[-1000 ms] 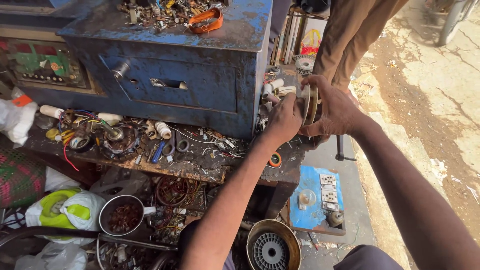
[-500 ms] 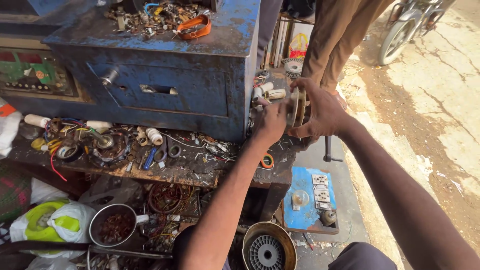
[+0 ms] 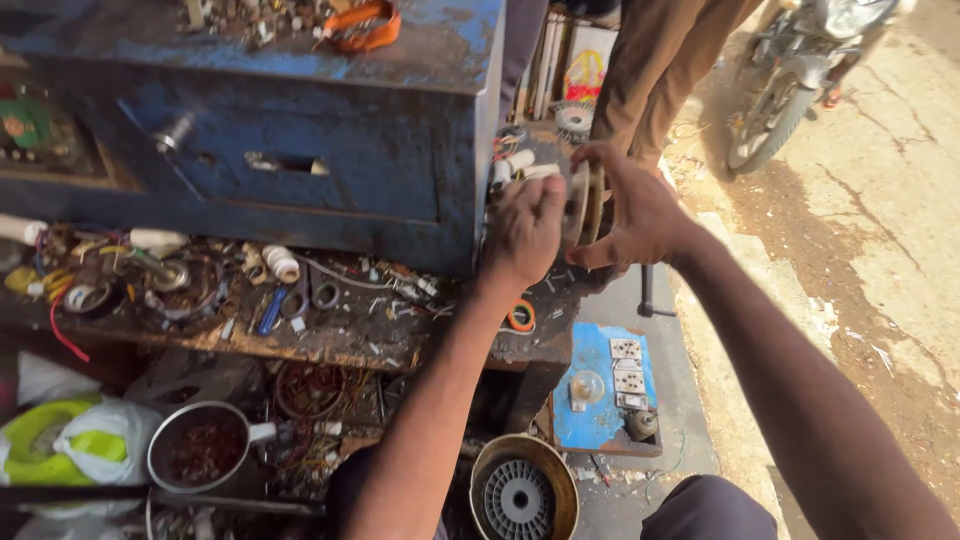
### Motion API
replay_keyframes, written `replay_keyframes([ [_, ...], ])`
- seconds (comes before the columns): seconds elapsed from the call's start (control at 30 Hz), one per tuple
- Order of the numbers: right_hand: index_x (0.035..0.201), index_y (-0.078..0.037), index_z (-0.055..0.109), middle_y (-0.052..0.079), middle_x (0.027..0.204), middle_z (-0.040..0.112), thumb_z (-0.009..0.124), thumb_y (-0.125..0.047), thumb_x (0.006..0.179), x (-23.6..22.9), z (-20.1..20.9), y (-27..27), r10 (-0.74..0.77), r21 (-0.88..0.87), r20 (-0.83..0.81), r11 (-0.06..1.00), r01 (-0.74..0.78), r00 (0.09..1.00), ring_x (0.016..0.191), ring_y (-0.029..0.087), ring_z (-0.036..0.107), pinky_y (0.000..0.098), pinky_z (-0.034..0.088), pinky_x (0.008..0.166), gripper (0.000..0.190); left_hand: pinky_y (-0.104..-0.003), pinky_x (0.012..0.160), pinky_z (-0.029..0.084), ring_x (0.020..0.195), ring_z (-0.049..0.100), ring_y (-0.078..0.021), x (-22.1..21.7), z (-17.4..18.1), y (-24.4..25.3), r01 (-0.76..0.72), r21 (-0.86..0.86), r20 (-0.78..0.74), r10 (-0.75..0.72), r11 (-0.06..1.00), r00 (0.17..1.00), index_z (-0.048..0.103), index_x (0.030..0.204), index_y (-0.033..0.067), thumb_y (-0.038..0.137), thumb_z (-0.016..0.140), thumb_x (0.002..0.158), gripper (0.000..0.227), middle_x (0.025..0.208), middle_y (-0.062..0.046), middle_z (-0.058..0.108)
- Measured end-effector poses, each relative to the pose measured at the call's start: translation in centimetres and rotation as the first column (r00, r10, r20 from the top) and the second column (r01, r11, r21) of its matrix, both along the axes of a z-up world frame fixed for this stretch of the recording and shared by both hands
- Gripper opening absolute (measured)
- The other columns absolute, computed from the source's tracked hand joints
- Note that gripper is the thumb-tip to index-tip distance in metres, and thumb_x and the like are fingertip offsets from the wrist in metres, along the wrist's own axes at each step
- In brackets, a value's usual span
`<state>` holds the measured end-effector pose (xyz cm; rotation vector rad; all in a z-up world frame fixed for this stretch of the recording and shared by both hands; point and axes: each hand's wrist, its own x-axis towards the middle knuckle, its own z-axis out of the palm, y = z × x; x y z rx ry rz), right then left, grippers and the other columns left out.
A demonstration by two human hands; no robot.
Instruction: The person sits at a cluttered workbench and turns the crank of a bench-mounted winding machine. They handle a spool of orange enameled copper wire, pull and arrange the wire, cut it with scissors, and resume turning the crank.
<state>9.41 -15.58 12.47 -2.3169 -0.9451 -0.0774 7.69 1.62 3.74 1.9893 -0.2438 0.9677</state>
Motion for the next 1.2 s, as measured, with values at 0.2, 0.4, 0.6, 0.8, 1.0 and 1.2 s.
replay_keyframes([
  [0.2,0.141,-0.014,0.039,0.014,0.114,0.068,0.093,-0.030,0.048,0.9,-0.9,-0.1,0.065,0.032,0.027,0.997,-0.066,0.998,0.104,0.030,0.069,0.0398,0.055,0.092,0.109,-0.056,0.082,0.047,0.097,0.063,-0.0479,-1.7,4.4,-0.1,0.030,-0.021,-0.132,-0.032,0.999,0.991,0.066,0.110,0.0058,0.047,0.038,0.102,0.050,0.101,-0.025,0.067],
  [0.4,0.141,-0.014,0.042,0.012,0.122,0.068,0.094,-0.028,0.053,1.2,-1.7,-0.4,0.113,0.030,0.087,0.993,-0.116,0.990,0.111,0.026,0.069,0.0364,0.054,0.099,0.103,-0.053,0.094,0.048,0.108,0.064,-0.0442,5.7,-6.0,-1.7,0.030,0.013,-0.025,-0.030,0.999,0.999,0.056,0.100,0.0025,0.022,0.048,0.100,0.021,0.106,-0.024,0.069],
  [0.6,0.144,-0.012,0.042,0.009,0.125,0.065,0.097,-0.022,0.053,0.7,-1.8,-0.3,0.150,0.065,0.075,0.986,-0.155,0.986,0.118,0.024,0.065,0.0378,0.054,0.101,0.107,-0.065,0.104,0.027,0.090,0.067,-0.0418,5.6,-4.5,-2.8,0.003,-0.232,0.204,0.045,0.973,0.978,0.059,0.092,0.0036,0.047,0.043,0.104,0.047,0.084,-0.018,0.070],
  [0.8,0.144,-0.011,0.043,0.013,0.131,0.062,0.096,-0.024,0.053,0.0,-1.3,0.0,0.114,0.038,0.061,0.993,-0.116,0.992,0.122,0.027,0.064,0.0394,0.053,0.104,0.106,-0.044,0.076,0.053,0.080,0.070,-0.0323,1.2,-1.7,0.0,-0.009,-0.216,0.037,0.017,0.976,0.999,0.063,0.089,0.0055,0.054,0.037,0.107,0.057,0.078,-0.017,0.068],
  [1.0,0.145,-0.012,0.040,0.012,0.131,0.062,0.097,-0.027,0.052,0.4,-1.5,-0.1,0.098,0.031,0.068,0.994,-0.100,0.993,0.122,0.027,0.063,0.0403,0.053,0.105,0.110,-0.043,0.074,0.055,0.084,0.070,-0.0301,0.7,-1.1,-0.6,-0.077,-0.188,0.059,0.090,0.979,0.994,0.065,0.101,0.0064,0.047,0.045,0.104,0.045,0.092,-0.019,0.069],
  [1.2,0.144,-0.012,0.042,0.010,0.123,0.066,0.096,-0.027,0.052,-0.1,-1.1,0.1,0.101,0.044,0.004,0.994,-0.101,0.995,0.118,0.025,0.067,0.0381,0.054,0.104,0.107,-0.051,0.094,0.056,0.099,0.073,-0.0362,4.1,-3.7,-0.9,0.004,0.013,-0.289,0.000,1.000,0.957,0.067,0.100,0.0091,0.036,0.052,0.105,0.031,0.094,-0.017,0.076],
])
